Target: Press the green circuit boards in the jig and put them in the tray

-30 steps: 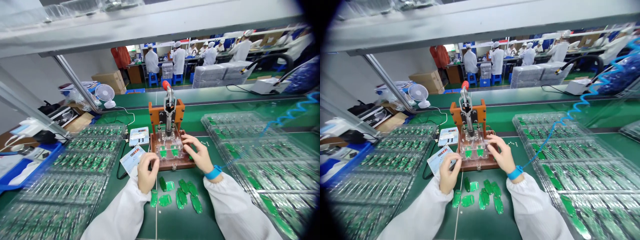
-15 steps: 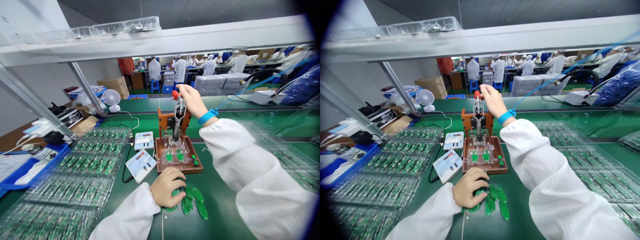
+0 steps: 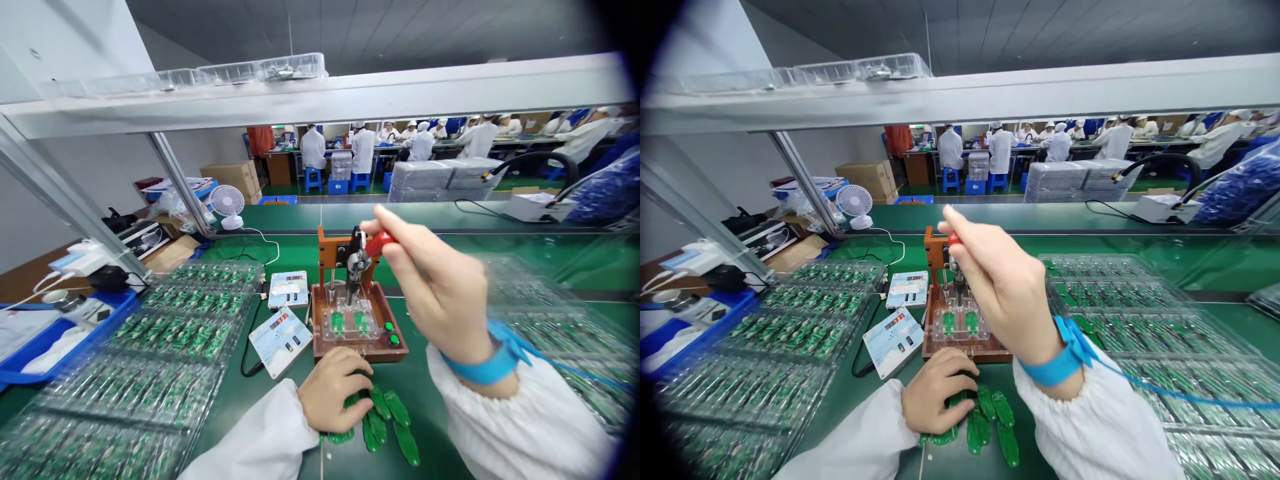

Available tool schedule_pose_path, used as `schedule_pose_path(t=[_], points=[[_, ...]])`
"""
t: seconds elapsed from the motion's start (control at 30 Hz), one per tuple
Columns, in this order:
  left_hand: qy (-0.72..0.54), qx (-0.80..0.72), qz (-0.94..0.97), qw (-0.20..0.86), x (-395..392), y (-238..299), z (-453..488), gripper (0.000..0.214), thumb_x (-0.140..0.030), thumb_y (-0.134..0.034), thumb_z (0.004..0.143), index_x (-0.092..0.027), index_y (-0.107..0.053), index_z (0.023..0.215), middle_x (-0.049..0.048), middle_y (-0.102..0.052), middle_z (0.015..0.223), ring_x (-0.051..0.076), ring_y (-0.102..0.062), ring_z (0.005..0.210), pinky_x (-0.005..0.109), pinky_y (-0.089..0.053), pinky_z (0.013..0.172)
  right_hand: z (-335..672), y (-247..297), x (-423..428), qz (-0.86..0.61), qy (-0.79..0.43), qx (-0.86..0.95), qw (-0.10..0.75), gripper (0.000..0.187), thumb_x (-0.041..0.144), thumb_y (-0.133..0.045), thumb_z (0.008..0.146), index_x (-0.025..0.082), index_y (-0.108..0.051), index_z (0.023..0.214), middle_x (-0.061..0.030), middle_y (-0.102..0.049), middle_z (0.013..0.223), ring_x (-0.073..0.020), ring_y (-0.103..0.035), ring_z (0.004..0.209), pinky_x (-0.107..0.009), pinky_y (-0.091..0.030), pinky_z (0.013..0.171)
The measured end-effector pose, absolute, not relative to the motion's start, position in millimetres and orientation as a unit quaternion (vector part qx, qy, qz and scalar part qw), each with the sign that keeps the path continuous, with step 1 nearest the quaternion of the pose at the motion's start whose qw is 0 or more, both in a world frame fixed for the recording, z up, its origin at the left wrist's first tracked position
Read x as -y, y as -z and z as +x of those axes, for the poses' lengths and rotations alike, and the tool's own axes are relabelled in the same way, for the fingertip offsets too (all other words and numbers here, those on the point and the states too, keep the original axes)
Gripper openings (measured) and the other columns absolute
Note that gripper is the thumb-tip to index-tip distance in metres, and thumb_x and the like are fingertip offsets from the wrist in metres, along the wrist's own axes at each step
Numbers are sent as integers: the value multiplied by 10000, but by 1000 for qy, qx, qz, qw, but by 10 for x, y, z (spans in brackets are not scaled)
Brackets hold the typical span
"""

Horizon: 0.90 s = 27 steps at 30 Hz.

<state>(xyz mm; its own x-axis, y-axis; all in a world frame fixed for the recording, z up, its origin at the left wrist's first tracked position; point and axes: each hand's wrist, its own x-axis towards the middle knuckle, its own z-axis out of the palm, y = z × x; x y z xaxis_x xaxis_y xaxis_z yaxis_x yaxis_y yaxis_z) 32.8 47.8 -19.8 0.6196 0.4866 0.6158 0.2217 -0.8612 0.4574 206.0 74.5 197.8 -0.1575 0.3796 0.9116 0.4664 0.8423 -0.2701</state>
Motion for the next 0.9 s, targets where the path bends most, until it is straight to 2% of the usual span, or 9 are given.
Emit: schedule_pose_path(t=[0.17, 0.37, 0.53, 0.77, 0.9], points=[[-380, -201, 886, 174, -474, 195, 344, 201, -335, -574, 966, -175, -694, 981, 80, -728, 1082, 229, -642, 1043, 416, -503, 945, 2105, -1718, -658, -263, 43, 773, 576, 426, 50, -597, 1015, 258, -675, 1378, -40, -740, 1268, -206, -694, 1191, -345, -561, 1057], [-370, -209, 888, 177, -468, 182, 353, 226, -345, -557, 977, -178, -709, 977, 95, -736, 1079, 237, -647, 1035, 424, -507, 935, 2130, -1385, -697, -224, 9, 781, 582, 584, -53, -583, 964, 272, -618, 1448, -48, -704, 1337, -259, -650, 1279, -437, -572, 1073], [-379, -209, 885, 172, -466, 173, 364, 251, -366, -539, 984, -180, -705, 959, 93, -743, 1057, 234, -657, 1026, 419, -505, 931, 2093, -1085, -770, -215, 19, 770, 600, 607, -89, -569, 942, 256, -630, 1437, -64, -713, 1319, -283, -656, 1276, -479, -597, 1044], [-388, -211, 883, 157, -491, 248, 403, 259, -377, -555, 986, -195, -721, 906, 56, -765, 1023, 211, -676, 992, 383, -509, 918, 1949, -959, -814, -202, 33, 727, 656, 619, -96, -613, 912, 210, -615, 1450, -61, -674, 1399, -262, -639, 1305, -418, -582, 1087], [-405, -229, 863, 196, -491, 203, 401, 274, -361, -558, 1016, -201, -741, 890, 50, -778, 976, 199, -695, 1049, 349, -537, 956, 1918, -914, -784, -205, -6, 714, 669, 640, -91, -599, 913, 222, -592, 1471, -37, -633, 1457, -250, -604, 1352, -400, -552, 1131]])
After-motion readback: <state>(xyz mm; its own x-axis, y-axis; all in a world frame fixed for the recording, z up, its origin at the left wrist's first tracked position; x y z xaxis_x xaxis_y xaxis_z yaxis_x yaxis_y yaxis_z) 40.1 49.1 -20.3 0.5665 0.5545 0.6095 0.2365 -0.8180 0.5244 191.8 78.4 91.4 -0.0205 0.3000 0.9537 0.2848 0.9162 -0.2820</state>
